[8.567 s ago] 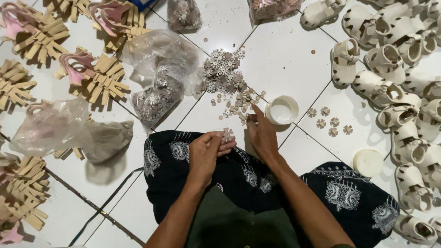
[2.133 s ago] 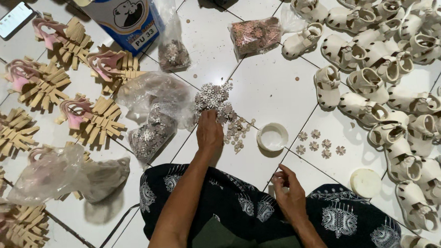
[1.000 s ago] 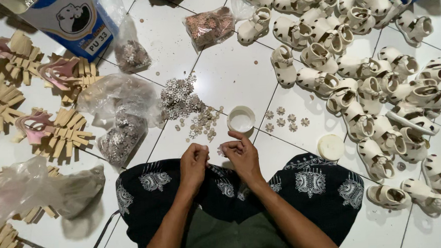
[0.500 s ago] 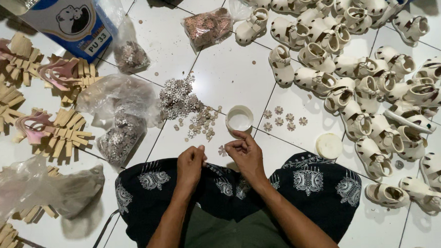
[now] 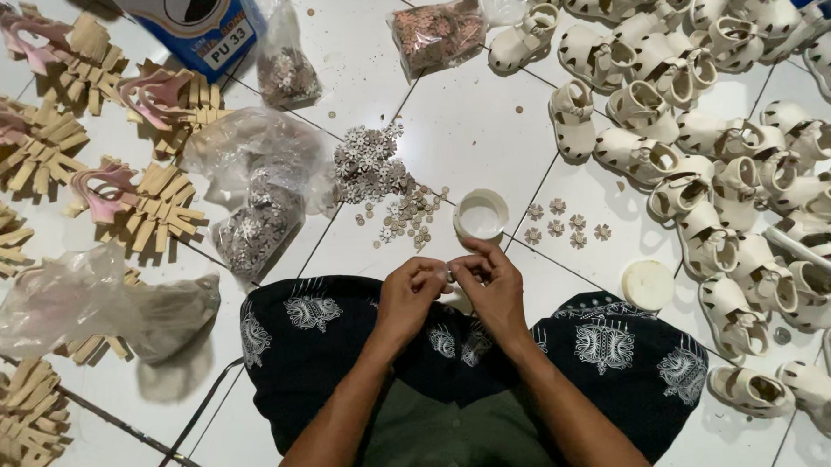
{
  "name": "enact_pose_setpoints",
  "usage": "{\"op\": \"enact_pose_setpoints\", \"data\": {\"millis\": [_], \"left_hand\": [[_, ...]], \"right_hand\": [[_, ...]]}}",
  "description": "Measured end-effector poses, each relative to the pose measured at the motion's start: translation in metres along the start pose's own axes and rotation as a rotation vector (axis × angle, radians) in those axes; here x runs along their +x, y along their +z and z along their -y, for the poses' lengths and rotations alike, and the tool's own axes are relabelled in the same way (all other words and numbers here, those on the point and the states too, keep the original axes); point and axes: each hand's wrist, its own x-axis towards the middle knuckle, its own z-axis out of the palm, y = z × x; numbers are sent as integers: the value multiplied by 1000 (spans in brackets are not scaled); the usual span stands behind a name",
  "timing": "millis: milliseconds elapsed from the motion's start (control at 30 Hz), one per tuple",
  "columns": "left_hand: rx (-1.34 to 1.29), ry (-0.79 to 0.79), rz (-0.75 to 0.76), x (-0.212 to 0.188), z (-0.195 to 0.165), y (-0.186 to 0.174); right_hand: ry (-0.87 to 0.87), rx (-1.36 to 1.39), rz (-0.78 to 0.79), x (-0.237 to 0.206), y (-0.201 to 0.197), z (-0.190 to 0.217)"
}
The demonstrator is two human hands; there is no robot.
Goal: The person sits on the floor and repeatedly picks up small flower-shaped components and circular pieces, then presses them together by hand. The assembled units are placed on the floor nearby. The person continues this repetitive assembly throughout the clip.
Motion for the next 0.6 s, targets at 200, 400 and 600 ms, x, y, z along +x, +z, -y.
{"op": "enact_pose_setpoints", "data": {"millis": [200,400,600], "left_hand": [[-189,-104,-89,-5,-7,-18],[89,-7,-191,-13,-8,-38],[-100,-144,-218,-14,-9,-44]], "right_hand": [[-447,-890,-25,54,-46,-30],[-362,-1203,173,87,-43,-54],[-317,-1228,214,95,-36,-61]]}}
